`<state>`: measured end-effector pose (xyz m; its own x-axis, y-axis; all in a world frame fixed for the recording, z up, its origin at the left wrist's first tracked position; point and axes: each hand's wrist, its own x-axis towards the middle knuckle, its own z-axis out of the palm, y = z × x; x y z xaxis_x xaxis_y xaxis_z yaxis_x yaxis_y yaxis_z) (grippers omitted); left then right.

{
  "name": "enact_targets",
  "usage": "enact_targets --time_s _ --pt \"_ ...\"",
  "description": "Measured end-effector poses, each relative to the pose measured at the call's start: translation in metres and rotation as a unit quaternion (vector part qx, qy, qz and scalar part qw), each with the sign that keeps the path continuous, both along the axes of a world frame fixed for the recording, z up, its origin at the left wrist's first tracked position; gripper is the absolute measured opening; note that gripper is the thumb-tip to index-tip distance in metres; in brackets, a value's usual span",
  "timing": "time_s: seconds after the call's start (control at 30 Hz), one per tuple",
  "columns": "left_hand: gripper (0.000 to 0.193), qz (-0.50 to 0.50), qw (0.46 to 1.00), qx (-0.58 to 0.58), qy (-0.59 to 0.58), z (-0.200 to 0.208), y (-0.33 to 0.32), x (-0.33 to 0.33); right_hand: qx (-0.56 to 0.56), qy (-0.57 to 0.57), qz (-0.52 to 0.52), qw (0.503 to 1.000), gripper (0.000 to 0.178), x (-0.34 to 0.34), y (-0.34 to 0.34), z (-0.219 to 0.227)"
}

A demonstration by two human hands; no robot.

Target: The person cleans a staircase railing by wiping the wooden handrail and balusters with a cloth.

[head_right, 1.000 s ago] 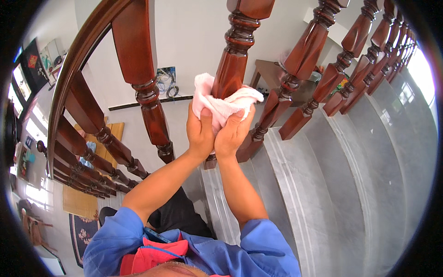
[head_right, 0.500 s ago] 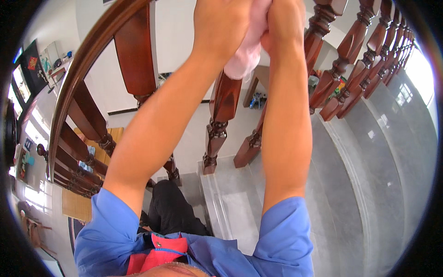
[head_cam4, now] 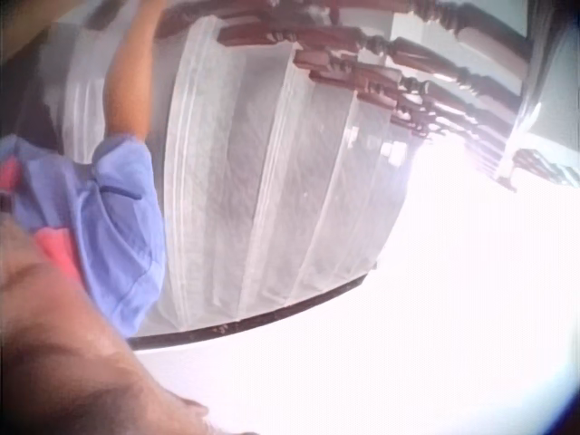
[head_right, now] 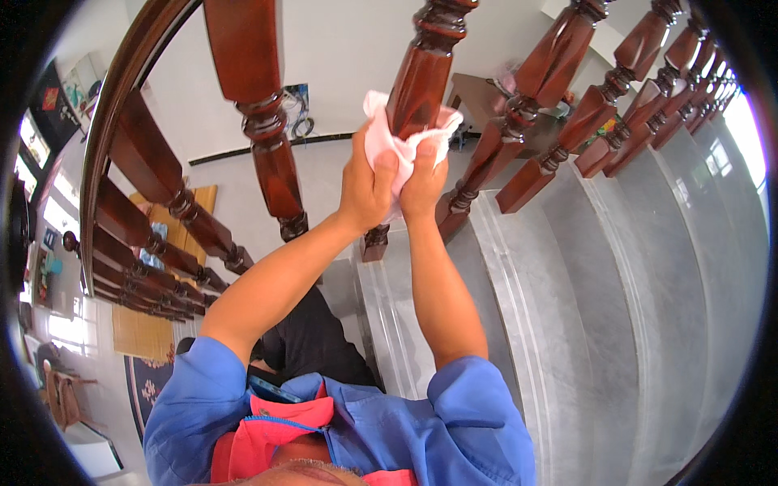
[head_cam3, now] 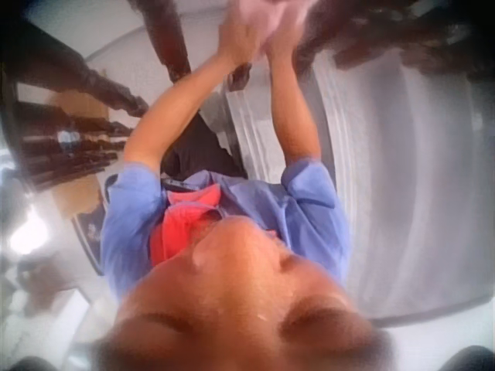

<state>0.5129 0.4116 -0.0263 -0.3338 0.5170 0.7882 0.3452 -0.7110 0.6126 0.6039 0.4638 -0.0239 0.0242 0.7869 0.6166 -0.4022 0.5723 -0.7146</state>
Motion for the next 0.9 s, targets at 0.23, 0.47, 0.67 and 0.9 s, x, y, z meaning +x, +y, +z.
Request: enact_targets --time_s 0.23,0.47,0.67,0.9 --pt "0.043 0.049 0.988 -0.142 -0.047 -0.088 -0.071 -0.013 0.047 -0.108 -0.198 0.973 0.052 -0.013 -0.055 -0.081" --pt "0.041 0.136 0.968 -0.156 -0.138 -0.122 -0.166 -0.019 0.027 -0.020 -0.035 0.999 0.067 -0.037 -0.136 -0.111" --pt "0.041 0.191 0.939 -0.050 -0.283 -0.102 -0.143 -0.080 -0.128 0.006 0.124 0.984 0.061 -0.109 -0.136 -0.092" --pt "0.037 0.165 0.941 -0.085 -0.281 -0.095 -0.099 -0.087 -0.323 0.012 0.371 0.871 0.050 -0.118 -0.058 -0.080"
